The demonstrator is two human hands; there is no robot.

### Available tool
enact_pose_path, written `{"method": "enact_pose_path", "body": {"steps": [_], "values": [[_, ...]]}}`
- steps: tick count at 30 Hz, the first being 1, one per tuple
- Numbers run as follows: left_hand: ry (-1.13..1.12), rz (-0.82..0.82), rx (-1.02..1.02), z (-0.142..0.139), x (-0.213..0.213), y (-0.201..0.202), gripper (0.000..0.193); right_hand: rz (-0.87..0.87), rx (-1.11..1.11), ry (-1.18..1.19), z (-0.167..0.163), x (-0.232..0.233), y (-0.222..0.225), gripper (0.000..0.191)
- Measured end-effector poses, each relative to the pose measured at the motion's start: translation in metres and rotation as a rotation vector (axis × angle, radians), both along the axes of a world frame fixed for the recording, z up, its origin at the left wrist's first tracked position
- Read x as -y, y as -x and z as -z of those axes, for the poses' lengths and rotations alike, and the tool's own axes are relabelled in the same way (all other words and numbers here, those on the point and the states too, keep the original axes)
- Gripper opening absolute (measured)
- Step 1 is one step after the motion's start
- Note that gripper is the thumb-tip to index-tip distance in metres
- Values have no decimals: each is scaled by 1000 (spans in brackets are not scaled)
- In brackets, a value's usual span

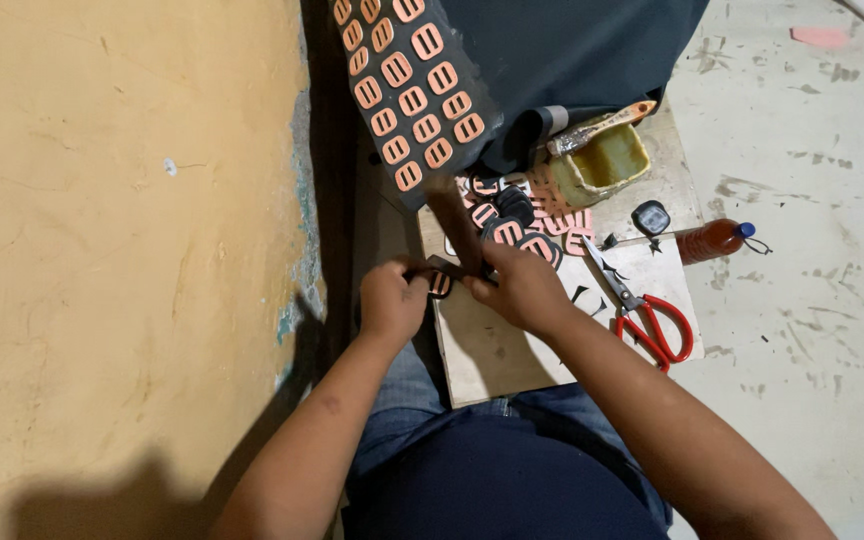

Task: The person sits on the floor and uses red-handled scissors to cut out small rectangular shapes from a black sheet with pink markings. After cutting, they use a cylindrical wooden tool to press and smooth the edges of the cut pieces.

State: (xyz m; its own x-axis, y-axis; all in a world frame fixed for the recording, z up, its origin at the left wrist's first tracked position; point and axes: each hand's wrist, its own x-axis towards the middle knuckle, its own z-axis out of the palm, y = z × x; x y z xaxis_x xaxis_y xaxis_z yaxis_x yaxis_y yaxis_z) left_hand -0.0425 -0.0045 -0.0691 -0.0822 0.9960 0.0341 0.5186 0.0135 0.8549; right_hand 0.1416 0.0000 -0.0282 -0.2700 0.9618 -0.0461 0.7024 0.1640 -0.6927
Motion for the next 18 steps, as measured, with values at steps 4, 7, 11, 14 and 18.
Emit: {"method": "enact_pose_path", "body": {"steps": [4,7,11,14,18], "values": [[342,-75,342,6,-12,-1,19,-28,175,-53,4,9,1,27],[223,14,127,5,-12,4,15,17,136,-44,3,10,4,28],[-76,114,-283,2,-3,5,14,60,25,22,-3,4,6,36],[-224,127,-174,-2,4,3,7,79,44,149,-6,-7,6,35],[-192,108,-184,-2,7,2,11,-14,7,54,-5,-7,1,31]]}}
